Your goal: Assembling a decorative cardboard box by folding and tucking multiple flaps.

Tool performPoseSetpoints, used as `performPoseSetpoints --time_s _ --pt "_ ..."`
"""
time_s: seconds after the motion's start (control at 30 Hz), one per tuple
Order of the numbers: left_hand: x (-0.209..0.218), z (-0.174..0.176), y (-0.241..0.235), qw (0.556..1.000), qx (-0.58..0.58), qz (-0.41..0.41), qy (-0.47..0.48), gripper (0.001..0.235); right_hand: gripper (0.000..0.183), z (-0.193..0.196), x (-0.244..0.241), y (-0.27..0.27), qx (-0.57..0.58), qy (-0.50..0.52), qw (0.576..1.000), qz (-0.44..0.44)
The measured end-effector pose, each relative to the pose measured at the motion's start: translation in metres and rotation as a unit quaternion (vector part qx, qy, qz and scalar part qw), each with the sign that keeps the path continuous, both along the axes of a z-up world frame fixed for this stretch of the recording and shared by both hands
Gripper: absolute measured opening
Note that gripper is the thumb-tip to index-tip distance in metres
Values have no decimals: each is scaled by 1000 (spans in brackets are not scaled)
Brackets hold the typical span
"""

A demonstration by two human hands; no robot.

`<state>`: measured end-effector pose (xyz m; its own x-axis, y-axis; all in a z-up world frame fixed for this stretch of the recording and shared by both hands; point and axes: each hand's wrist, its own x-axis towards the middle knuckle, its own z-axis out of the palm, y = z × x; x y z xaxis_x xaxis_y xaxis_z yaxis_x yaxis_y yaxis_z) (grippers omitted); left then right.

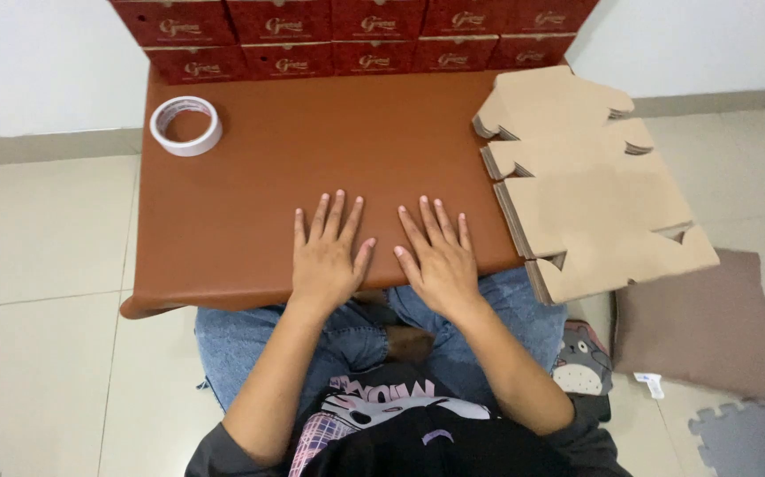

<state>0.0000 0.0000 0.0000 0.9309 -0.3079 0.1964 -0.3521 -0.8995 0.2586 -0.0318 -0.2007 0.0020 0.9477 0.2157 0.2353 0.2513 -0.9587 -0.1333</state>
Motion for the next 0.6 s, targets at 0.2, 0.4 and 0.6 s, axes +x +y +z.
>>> performPoseSetpoints --time_s 0.2,0.4,0.6 --pt "-2 1 -2 999 6 1 -33 62 59 1 -1 0 21 -8 1000 -7" --pt "0 3 -3 1000 16 2 -11 63 63 15 -2 -4 50 14 999 17" --pt "3 4 -3 1000 21 -1 -1 64 63 65 -4 -68 158 45 986 -31"
